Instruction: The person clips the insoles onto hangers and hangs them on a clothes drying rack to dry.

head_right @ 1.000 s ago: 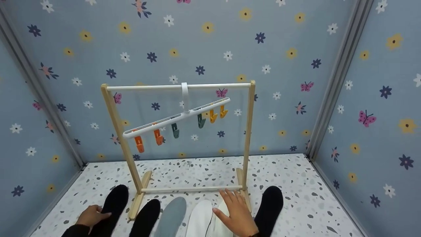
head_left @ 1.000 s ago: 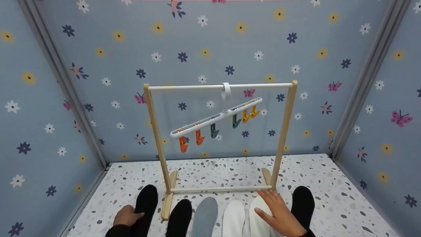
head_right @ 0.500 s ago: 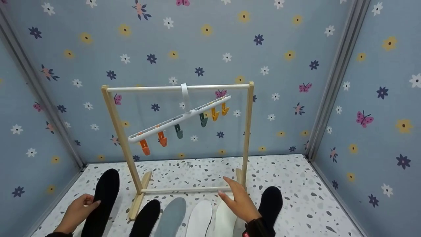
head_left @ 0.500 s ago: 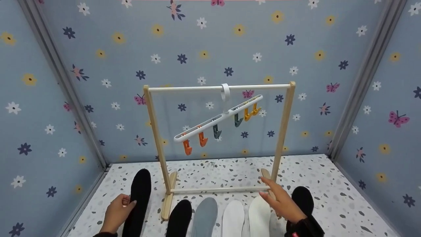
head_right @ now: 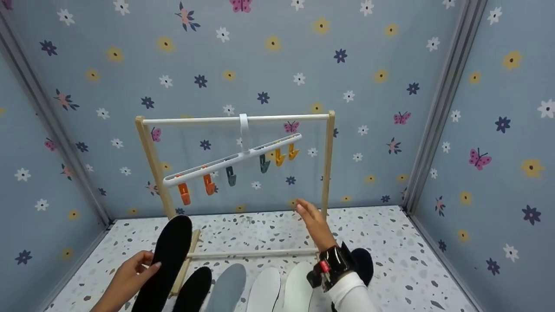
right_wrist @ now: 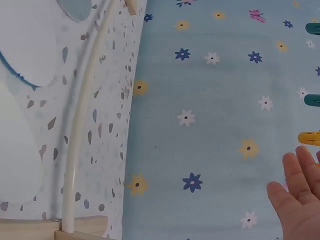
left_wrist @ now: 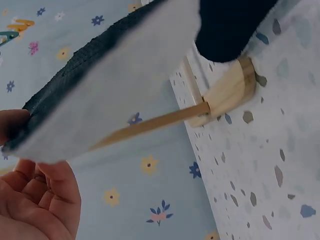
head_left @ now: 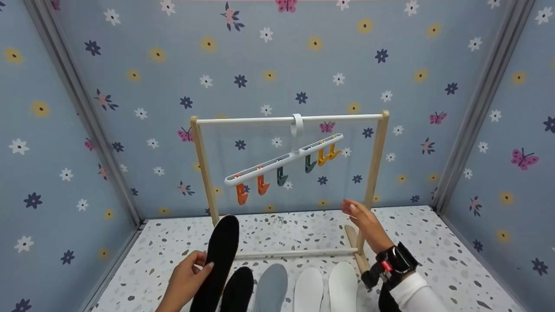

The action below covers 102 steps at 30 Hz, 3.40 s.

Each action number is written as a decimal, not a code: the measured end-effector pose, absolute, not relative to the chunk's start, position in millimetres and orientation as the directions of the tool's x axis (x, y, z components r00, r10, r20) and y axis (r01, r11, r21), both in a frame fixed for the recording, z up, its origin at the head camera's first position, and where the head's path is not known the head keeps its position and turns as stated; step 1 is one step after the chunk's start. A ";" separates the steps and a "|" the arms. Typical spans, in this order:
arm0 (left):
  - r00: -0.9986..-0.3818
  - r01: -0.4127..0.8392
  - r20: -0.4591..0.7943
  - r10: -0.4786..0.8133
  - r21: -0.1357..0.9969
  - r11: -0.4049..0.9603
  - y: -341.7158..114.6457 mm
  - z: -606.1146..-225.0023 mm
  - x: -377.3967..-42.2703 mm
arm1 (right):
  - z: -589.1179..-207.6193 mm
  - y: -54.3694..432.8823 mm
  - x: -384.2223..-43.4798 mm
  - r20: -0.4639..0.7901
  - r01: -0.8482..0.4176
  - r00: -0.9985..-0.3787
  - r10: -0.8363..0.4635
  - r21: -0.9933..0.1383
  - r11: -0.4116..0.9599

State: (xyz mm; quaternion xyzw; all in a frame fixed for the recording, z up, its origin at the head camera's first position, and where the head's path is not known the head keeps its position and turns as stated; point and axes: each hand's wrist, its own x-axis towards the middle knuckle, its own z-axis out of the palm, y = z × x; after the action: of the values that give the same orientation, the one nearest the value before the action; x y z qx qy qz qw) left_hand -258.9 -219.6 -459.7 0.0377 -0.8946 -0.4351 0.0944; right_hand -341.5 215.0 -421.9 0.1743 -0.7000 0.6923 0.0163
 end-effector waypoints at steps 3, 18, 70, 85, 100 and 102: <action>-0.980 0.067 0.165 -0.108 0.794 0.604 -202.6 -461.2 -258.0 | -411.4 213.0 -354.1 0.258 -0.232 -0.945 -0.204 -0.962 -0.142; -0.968 0.240 0.178 0.177 0.862 0.447 -141.2 -470.6 -264.1 | -358.8 205.8 -410.3 0.250 -0.228 -0.964 -0.086 -0.951 -0.209; -0.909 0.329 0.215 0.358 0.896 0.297 -100.7 -487.0 -256.9 | -335.8 184.8 -466.4 0.254 -0.247 -0.965 0.068 -0.964 0.096; -0.903 0.368 0.243 0.353 0.862 0.348 -86.4 -486.2 -254.6 | -353.2 189.2 -442.7 0.391 -0.343 -0.889 0.238 -0.914 0.218; -0.906 0.395 0.283 0.315 0.834 0.385 -70.0 -485.6 -263.4 | -357.9 205.9 -420.2 0.378 -0.370 -0.921 0.098 -0.924 0.096; -0.901 0.413 0.305 0.310 0.822 0.391 -67.3 -483.9 -266.3 | -357.8 206.9 -417.5 0.368 -0.362 -0.926 0.088 -0.929 0.075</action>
State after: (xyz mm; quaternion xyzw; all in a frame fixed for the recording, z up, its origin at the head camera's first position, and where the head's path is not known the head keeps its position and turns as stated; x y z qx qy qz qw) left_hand -266.3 -67.3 -483.9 -0.2169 -0.8326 -0.5071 0.0508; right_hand -417.5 206.9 -357.8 0.0958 -0.7138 0.6733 0.1672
